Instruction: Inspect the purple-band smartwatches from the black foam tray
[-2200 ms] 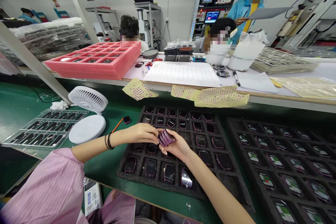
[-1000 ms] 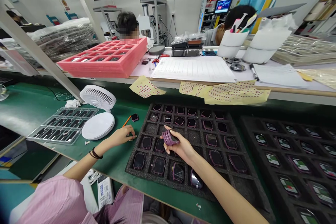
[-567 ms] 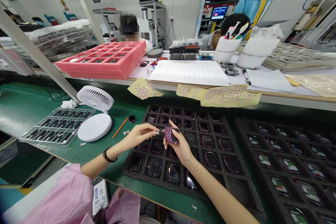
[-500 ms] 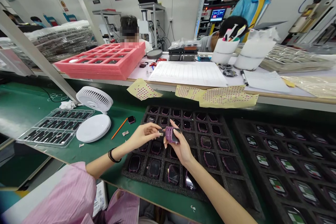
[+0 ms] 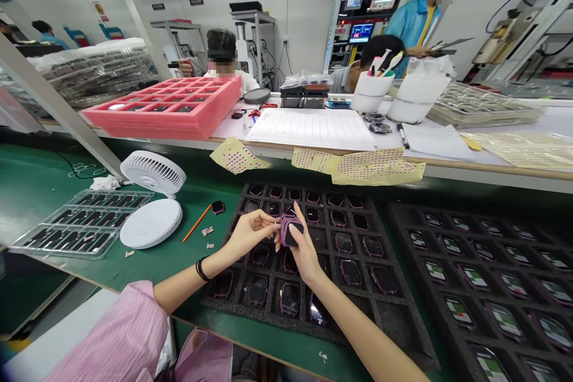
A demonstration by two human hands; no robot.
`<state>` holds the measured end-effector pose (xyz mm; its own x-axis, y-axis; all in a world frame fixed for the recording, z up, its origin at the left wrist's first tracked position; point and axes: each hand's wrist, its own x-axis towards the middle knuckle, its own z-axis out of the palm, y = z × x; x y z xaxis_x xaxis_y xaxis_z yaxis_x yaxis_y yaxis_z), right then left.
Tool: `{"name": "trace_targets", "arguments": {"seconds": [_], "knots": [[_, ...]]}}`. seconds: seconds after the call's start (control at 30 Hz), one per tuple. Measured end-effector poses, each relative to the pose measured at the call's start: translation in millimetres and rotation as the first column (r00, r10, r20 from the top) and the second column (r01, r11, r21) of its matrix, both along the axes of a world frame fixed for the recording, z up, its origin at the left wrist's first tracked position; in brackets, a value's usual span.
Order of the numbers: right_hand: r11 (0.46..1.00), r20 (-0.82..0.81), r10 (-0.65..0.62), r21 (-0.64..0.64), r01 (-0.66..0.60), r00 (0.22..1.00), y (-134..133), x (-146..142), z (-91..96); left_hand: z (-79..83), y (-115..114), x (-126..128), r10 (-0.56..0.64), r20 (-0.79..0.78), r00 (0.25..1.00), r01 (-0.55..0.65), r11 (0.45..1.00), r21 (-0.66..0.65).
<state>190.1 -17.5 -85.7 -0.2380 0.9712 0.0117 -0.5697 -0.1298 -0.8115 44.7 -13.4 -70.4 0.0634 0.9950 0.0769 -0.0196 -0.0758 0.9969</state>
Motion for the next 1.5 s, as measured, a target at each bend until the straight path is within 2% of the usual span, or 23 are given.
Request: {"name": "trace_targets", "arguments": {"seconds": [0.23,0.47,0.57,0.67,0.73,0.83,0.9,1.0,1.13,1.2,1.27,1.3,1.37,1.43,1.5], "knots": [[0.999,0.018,-0.043,-0.015,0.044,0.999,0.0,1.7,2.7,3.5,-4.0,3.3,0.025,0.031,0.999,-0.025,1.0,0.009],[0.998,0.045,-0.055,0.002,0.055,0.997,-0.7,0.6,-3.0,-2.5,-0.7,9.1,-0.004,0.067,0.998,0.002,1.0,0.03],[0.997,0.03,-0.071,-0.025,0.072,0.997,0.9,0.5,-4.5,-2.0,-3.8,10.8,-0.04,0.083,0.996,0.035,0.997,0.067],[0.99,0.009,-0.132,-0.046,0.132,0.991,3.3,2.4,-3.4,-0.7,-11.4,9.8,-0.139,-0.03,0.99,0.141,0.986,0.083],[0.985,0.0,-0.169,-0.042,0.169,0.986,4.6,4.3,-2.4,-1.9,-16.8,7.9,-0.28,-0.145,0.949,0.287,0.957,0.029],[0.984,0.02,-0.177,-0.01,0.177,0.984,4.5,6.2,-2.9,-6.6,-22.6,4.4,-0.473,-0.281,0.835,0.479,0.876,-0.05],[0.986,0.043,-0.166,0.015,0.165,0.985,3.1,5.9,-5.0,-9.5,-25.1,2.1,-0.512,-0.348,0.785,0.524,0.849,-0.066],[0.991,0.068,-0.131,0.003,0.131,0.989,0.3,3.2,-9.6,-9.2,-28.7,-2.5,-0.506,-0.416,0.756,0.528,0.846,-0.07],[0.998,0.071,-0.015,-0.053,0.019,0.997,-4.0,-3.5,-12.7,1.9,-31.0,-23.9,-0.509,-0.475,0.718,0.552,0.832,-0.058],[0.997,0.075,0.054,-0.062,-0.049,0.996,-5.7,-6.1,-11.4,8.6,-30.0,-47.5,-0.463,-0.556,0.69,0.527,0.848,-0.053],[0.995,0.07,0.084,-0.062,-0.08,0.994,-5.9,-7.1,-8.8,11.7,-28.9,-79.0,-0.297,-0.683,0.668,0.384,0.923,-0.026],[0.995,0.063,0.082,-0.063,-0.078,0.995,-5.5,-6.9,-7.4,11.2,-29.1,-96.0,-0.183,-0.756,0.628,0.274,0.962,-0.006],[0.995,0.043,0.066,-0.082,-0.062,0.997,-4.1,-6.0,-5.5,5.9,-31.9,-127.6,-0.047,-0.881,0.471,0.106,0.994,0.004],[0.992,0.025,0.061,-0.111,-0.058,0.998,-2.8,-5.1,-4.9,-3.2,-37.7,-150.3,-0.033,-0.911,0.411,0.044,0.999,-0.016],[0.989,0.011,0.071,-0.128,-0.069,0.997,-2.5,-4.9,-5.5,-12.9,-44.2,-161.7,-0.058,-0.919,0.39,0.017,0.998,-0.056]]}}
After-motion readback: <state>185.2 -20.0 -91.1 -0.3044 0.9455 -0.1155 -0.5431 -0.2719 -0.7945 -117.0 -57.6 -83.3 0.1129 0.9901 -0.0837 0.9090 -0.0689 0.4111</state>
